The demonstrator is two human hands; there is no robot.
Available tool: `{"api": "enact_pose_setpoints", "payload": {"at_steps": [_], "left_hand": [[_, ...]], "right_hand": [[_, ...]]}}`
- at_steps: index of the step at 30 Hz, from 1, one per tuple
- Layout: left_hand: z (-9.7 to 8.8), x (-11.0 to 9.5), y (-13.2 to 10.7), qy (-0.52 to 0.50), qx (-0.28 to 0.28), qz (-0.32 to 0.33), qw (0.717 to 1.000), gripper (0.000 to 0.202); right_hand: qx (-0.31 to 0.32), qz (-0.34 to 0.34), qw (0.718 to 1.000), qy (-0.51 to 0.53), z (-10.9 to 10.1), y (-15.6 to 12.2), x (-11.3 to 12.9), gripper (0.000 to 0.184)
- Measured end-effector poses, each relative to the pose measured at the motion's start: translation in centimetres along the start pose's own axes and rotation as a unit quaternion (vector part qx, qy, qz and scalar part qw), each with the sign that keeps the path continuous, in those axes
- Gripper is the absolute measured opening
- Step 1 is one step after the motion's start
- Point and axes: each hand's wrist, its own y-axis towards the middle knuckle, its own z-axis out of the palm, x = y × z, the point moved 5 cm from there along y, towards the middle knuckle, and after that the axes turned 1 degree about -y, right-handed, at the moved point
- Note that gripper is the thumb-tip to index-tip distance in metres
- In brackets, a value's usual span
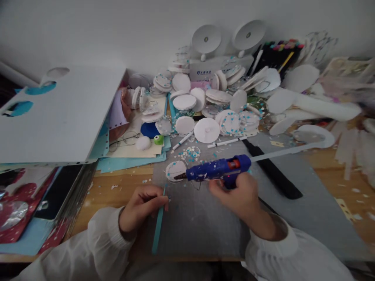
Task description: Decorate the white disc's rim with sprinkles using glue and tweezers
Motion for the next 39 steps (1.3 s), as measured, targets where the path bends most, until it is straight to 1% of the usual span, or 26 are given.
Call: {"api": "enact_pose_setpoints", "payload": {"at_steps": [4, 7, 11, 13, 18, 24, 32, 39], "left_hand": [[0.0, 0.1, 0.0, 0.006, 0.015, -0.021, 1.000, 0.040], [-0.1, 0.1, -0.1, 0.002, 0.019, -0.031, 0.999, 0.039], [0.0, 0.1, 0.0, -0.004, 0.023, -0.034, 0.999, 0.039], [0.0, 0.0, 0.1, -0.006, 0.026, -0.029, 0.999, 0.038], [0.0, 0.1, 0.0, -0.001, 0.031, -0.023, 0.999, 0.035], [0.1, -0.2, 0.1, 0.002, 0.041, -0.020, 0.999, 0.039], [0.0, -0.2, 0.2, -0.003, 0.045, -0.022, 0.999, 0.038], [0.2, -0.3, 0.2, -0.012, 0.048, -0.022, 0.999, 0.039]], "right_hand": [[0.015, -0.071, 0.997, -0.033, 0.6, -0.6, 0.6, 0.038], [0.038, -0.093, 0.994, -0.046, 0.8, -1.0, 0.4, 0.035], [0.096, -0.114, 0.988, -0.049, 1.5, -1.6, 0.1, 0.029], [0.101, -0.123, 0.986, -0.054, 1.5, -1.8, 0.0, 0.026], [0.106, -0.118, 0.986, -0.060, 1.5, -1.9, -0.1, 0.023], [0.133, -0.100, 0.985, -0.048, 1.7, -1.6, 0.3, 0.031], [0.123, -0.114, 0.983, -0.068, 1.6, -2.0, 0.2, 0.024], [0.126, -0.111, 0.984, -0.065, 1.6, -2.0, 0.3, 0.025]]}}
